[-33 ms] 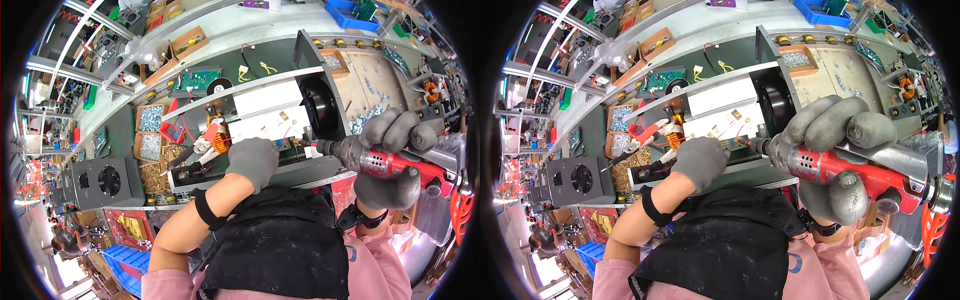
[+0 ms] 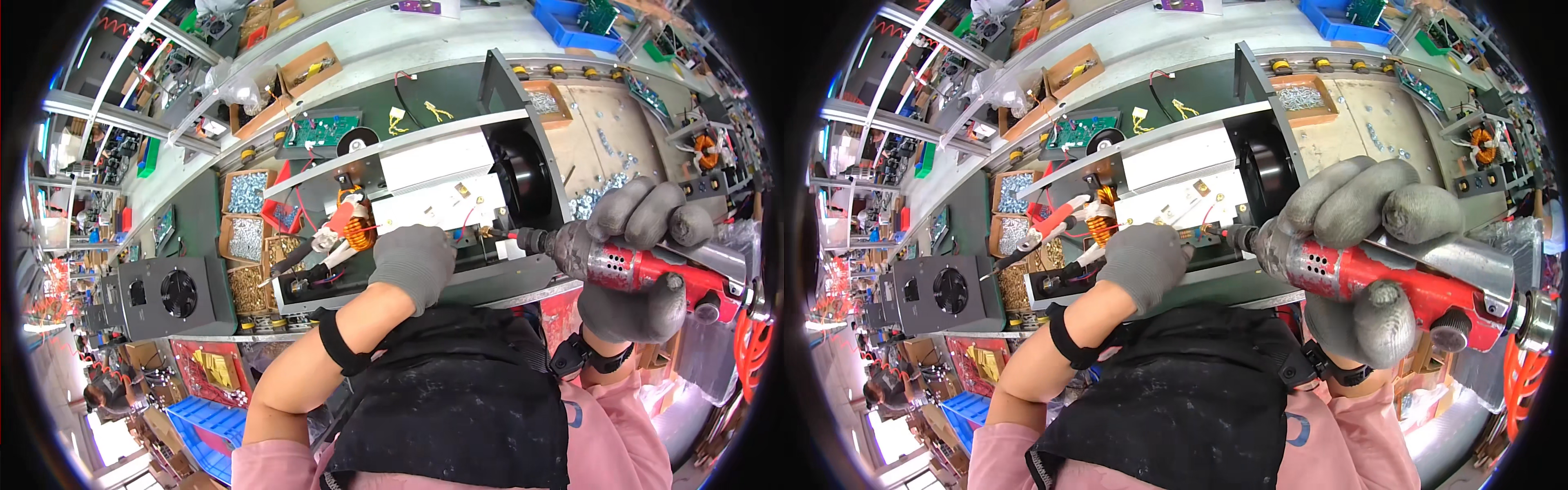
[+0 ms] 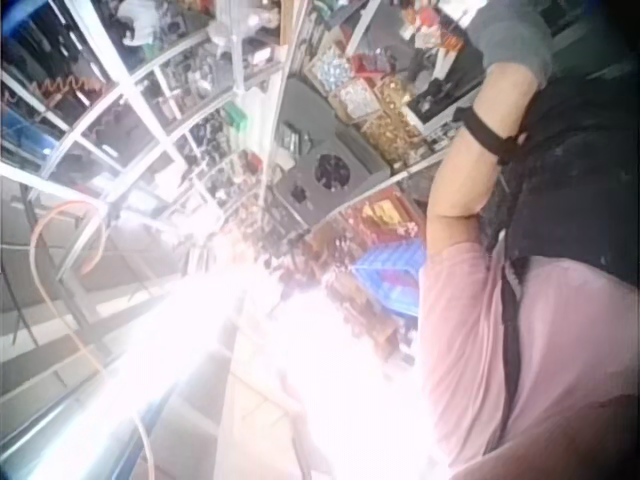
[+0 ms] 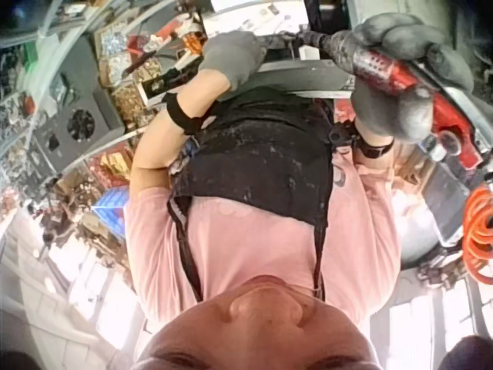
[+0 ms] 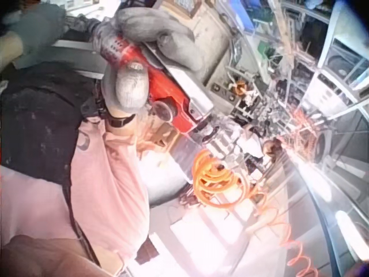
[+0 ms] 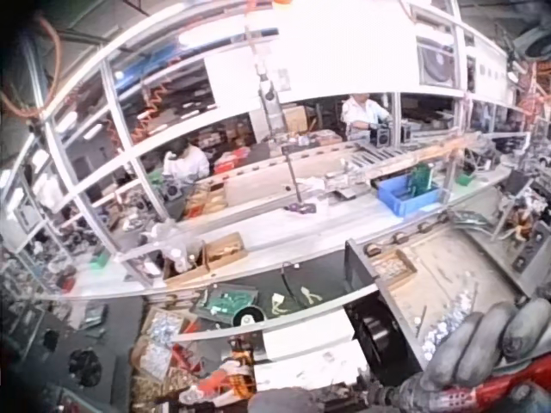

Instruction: Assembling components of an electronic device on a production line using a power tool.

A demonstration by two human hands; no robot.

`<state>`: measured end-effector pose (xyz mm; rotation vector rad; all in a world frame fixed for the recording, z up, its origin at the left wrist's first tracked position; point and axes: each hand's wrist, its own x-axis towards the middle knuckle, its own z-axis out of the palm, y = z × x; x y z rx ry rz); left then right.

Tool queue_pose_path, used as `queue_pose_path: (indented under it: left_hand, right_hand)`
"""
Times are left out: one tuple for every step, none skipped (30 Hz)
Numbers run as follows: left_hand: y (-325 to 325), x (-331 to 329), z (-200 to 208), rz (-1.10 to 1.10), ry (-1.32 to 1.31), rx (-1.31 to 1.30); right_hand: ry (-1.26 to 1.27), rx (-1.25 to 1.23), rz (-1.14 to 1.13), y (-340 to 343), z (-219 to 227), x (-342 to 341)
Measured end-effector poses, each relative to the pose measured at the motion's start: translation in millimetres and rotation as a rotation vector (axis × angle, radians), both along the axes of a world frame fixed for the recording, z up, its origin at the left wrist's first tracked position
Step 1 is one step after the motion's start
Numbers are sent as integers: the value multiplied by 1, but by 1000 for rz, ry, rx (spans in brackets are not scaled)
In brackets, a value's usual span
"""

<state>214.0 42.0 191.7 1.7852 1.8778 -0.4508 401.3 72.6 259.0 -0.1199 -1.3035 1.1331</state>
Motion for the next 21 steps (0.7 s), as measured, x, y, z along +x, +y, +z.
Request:
queue_pose_path:
  left_hand:
    - [2,2,-2,6,-6,-10]
    - [3,3,-5,12,-2,-10]
    - [3,3,-9,48,-38,-13]
    - [2,3,-11,84,-74,-15]
    - [1,5,-11,93,-70,-17]
    - [-1,8,-11,147,-84,54]
    - [-1,9,-10,201,-99,126]
    - [1,8,-6,207,-95,125]
    - [5,6,3,235,-150,180]
    - [10,1,7,262,-206,235]
    - [17,-7,6,275,-322,331]
    - [24,-15,0,265,-395,434]
    - [30,-23,-6,260,-460,544]
    - [35,-28,-12,270,-450,552]
    - [39,-36,-20,281,-494,488]
    - [45,-37,-22,276,-546,420]
    - [49,-36,-20,273,-548,422]
    - [52,-34,-19,352,-601,288]
    - [55,-33,-18,429,-653,153]
    - [56,-33,-16,447,-642,117]
    - [57,-34,-20,444,-649,119]
  right_hand:
    - [-9,4,-24,2,-1,3]
    - [-17,8,-48,5,-3,6]
    - [-13,5,-40,9,-4,8]
    - [-4,17,-45,13,-5,10]
    - [5,29,-49,16,-6,11]
    - [9,26,-42,19,-6,12]
    - [12,7,-23,21,-5,13]
    - [15,-12,-5,23,-4,13]
    - [16,-14,-3,25,-6,14]
    - [19,-22,-9,27,-9,14]
    - [22,-31,-17,30,-12,15]
    - [24,-32,-12,30,-17,12]
    - [57,-60,-9,32,-22,6]
    - [90,-88,-6,35,-26,1]
    - [75,-27,30,43,-33,-6]
    - [83,-77,11,45,-38,-12]
    - [91,-127,-7,44,-42,-21]
    - [87,-177,-8,43,-47,-28]
    - [83,-226,-9,43,-53,-34]
    - [83,-231,29,44,-58,-39]
    - [77,-226,26,42,-59,-42]
